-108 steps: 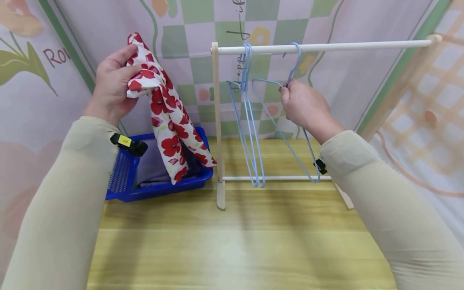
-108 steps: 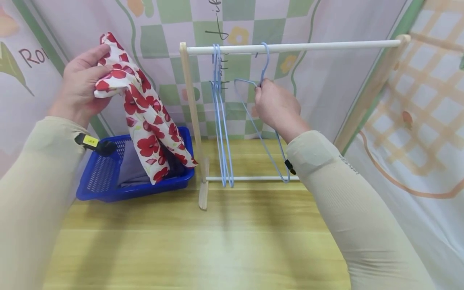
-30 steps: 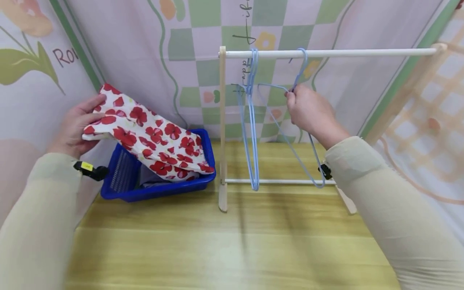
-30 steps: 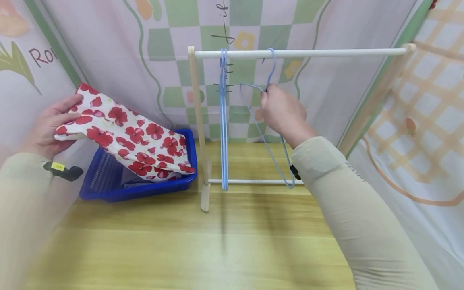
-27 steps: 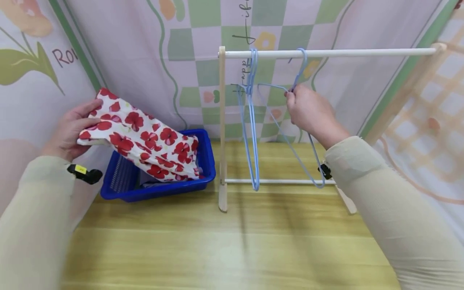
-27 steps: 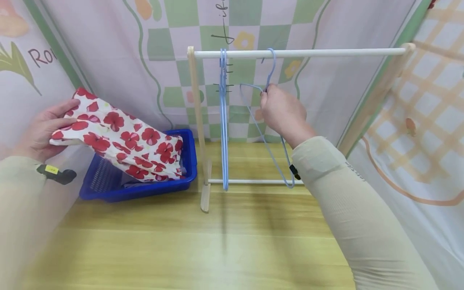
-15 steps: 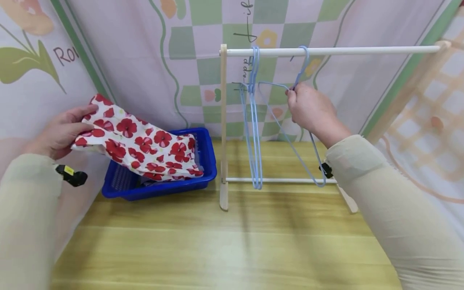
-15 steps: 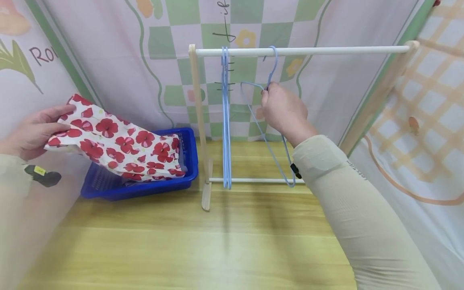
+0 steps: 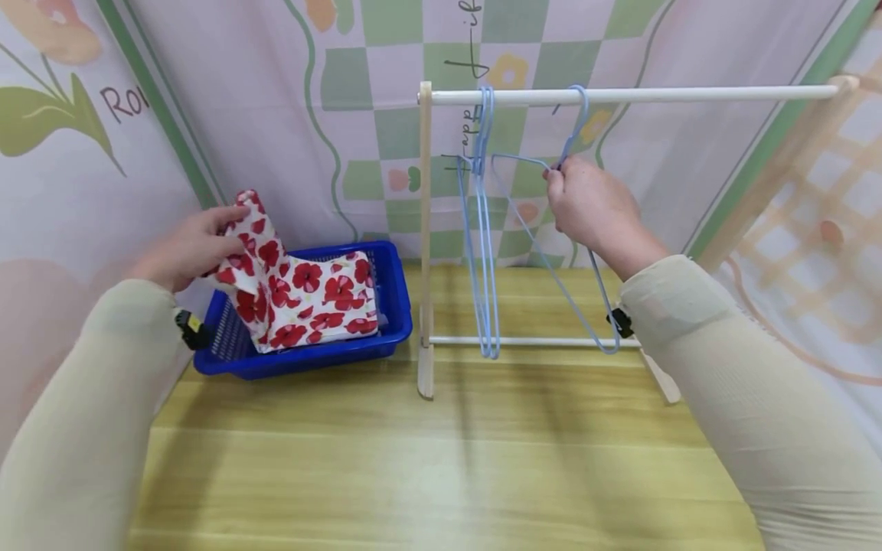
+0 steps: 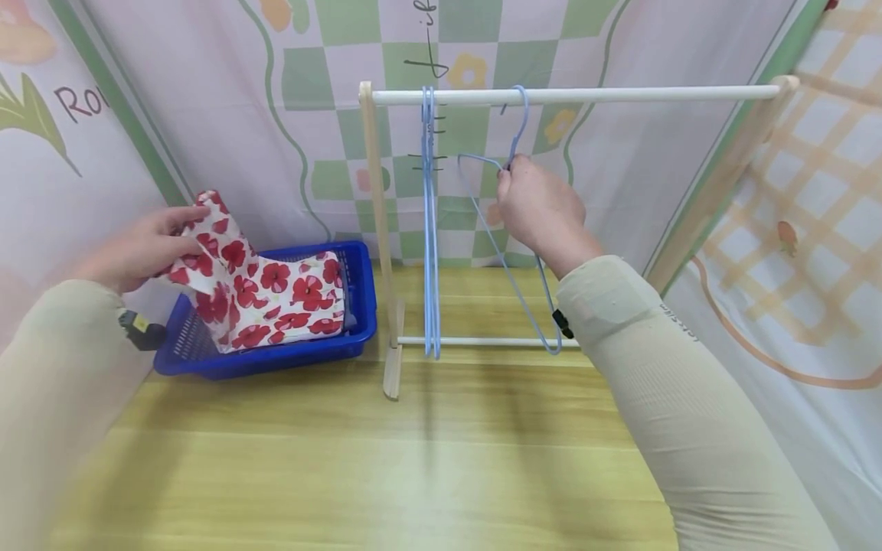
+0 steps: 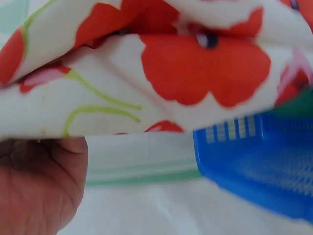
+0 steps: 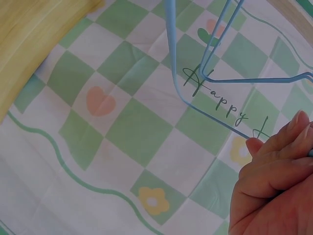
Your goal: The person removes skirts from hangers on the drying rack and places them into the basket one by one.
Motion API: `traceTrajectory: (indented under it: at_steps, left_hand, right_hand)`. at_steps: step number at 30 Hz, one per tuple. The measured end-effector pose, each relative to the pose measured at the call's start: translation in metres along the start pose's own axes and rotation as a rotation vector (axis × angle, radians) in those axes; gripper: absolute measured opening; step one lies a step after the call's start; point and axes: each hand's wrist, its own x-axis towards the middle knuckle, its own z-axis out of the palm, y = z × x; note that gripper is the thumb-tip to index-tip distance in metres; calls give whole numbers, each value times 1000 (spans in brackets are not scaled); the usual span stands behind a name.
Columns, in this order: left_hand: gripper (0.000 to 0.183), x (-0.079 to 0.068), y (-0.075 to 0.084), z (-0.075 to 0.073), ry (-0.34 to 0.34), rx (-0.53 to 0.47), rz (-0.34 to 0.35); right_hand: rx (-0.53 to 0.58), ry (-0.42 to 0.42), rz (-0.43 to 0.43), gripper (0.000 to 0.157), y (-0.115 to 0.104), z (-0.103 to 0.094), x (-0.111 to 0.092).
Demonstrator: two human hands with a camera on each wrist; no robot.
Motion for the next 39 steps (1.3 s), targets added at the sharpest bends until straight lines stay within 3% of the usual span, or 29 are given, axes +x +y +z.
traceTrajectory:
  at_steps: [9, 18, 24, 29, 34, 39]
  left_hand:
    - [73, 22, 33, 46, -36, 103, 95]
    - [78, 45, 51, 95, -68, 106, 94]
    - [67, 58, 45, 131, -50, 97, 144]
    - [70, 62, 30, 154, -89, 86, 119]
    - [78, 60, 19, 163, -171, 112, 130]
    - [79, 58, 16, 162, -195, 186, 143]
  right_hand:
    - [12, -6, -4, 56, 1, 1, 1]
    - [14, -6, -5, 56, 3, 0, 2]
    - [24, -13, -5, 57, 3, 1, 2]
    - [25, -13, -6, 56, 0, 2, 2]
    - [28, -14, -1, 55, -2, 2, 2]
    - [33, -12, 4, 56, -2, 1, 2]
